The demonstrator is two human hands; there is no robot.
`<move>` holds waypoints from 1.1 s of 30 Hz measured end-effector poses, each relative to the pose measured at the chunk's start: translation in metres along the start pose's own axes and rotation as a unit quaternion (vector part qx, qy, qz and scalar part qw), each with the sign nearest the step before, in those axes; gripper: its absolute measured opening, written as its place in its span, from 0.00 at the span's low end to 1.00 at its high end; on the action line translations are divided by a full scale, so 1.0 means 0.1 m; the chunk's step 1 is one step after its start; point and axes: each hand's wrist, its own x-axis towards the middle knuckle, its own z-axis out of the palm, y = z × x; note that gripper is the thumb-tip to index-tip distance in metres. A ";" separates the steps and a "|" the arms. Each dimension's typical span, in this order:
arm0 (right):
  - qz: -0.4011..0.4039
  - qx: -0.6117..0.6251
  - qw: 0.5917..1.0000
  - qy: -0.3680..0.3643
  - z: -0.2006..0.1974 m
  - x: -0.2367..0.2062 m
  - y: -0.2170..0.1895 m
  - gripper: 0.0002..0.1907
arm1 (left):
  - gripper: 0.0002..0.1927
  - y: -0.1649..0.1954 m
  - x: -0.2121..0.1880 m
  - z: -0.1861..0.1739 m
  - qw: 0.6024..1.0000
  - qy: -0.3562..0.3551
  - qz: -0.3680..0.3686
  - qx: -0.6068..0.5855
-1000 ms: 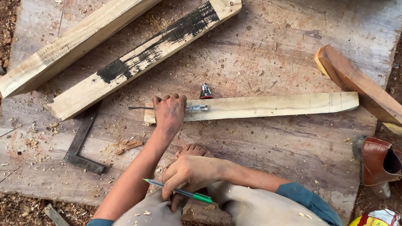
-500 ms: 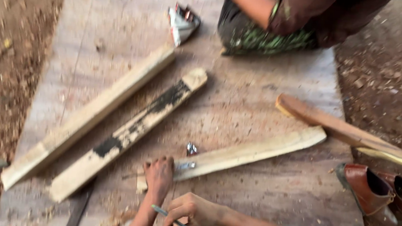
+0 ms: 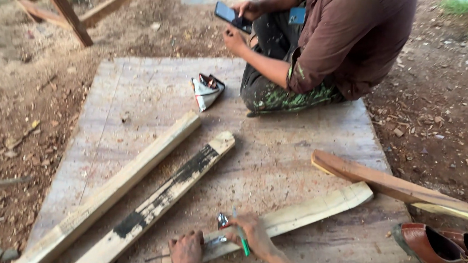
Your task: The person measures and marks wooden planks using a tape measure, a square, and a pencil. They repeatedly measure lengths and draw lines on the wood to prepare for cutting.
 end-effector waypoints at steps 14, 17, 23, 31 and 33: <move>0.002 -0.073 0.997 -0.005 0.11 -0.09 -0.02 0.18 | 0.05 0.12 -0.03 -0.18 0.999 -0.028 -0.021 -0.004; 0.002 -0.073 0.997 0.001 0.10 -0.09 -0.04 0.19 | 0.06 0.12 -0.02 -0.17 0.999 -0.034 -0.022 -0.004; 0.014 -0.075 0.997 -0.013 0.11 -0.09 -0.02 0.20 | 0.05 0.13 0.00 -0.23 0.996 -0.080 -0.032 0.004; 0.018 -0.070 0.997 -0.019 0.07 -0.08 -0.04 0.21 | 0.10 0.20 0.02 -0.32 0.987 -0.149 -0.053 0.017; 0.030 -0.064 0.997 -0.028 0.06 -0.09 -0.06 0.21 | 0.07 0.20 0.02 -0.31 0.990 -0.126 -0.054 0.017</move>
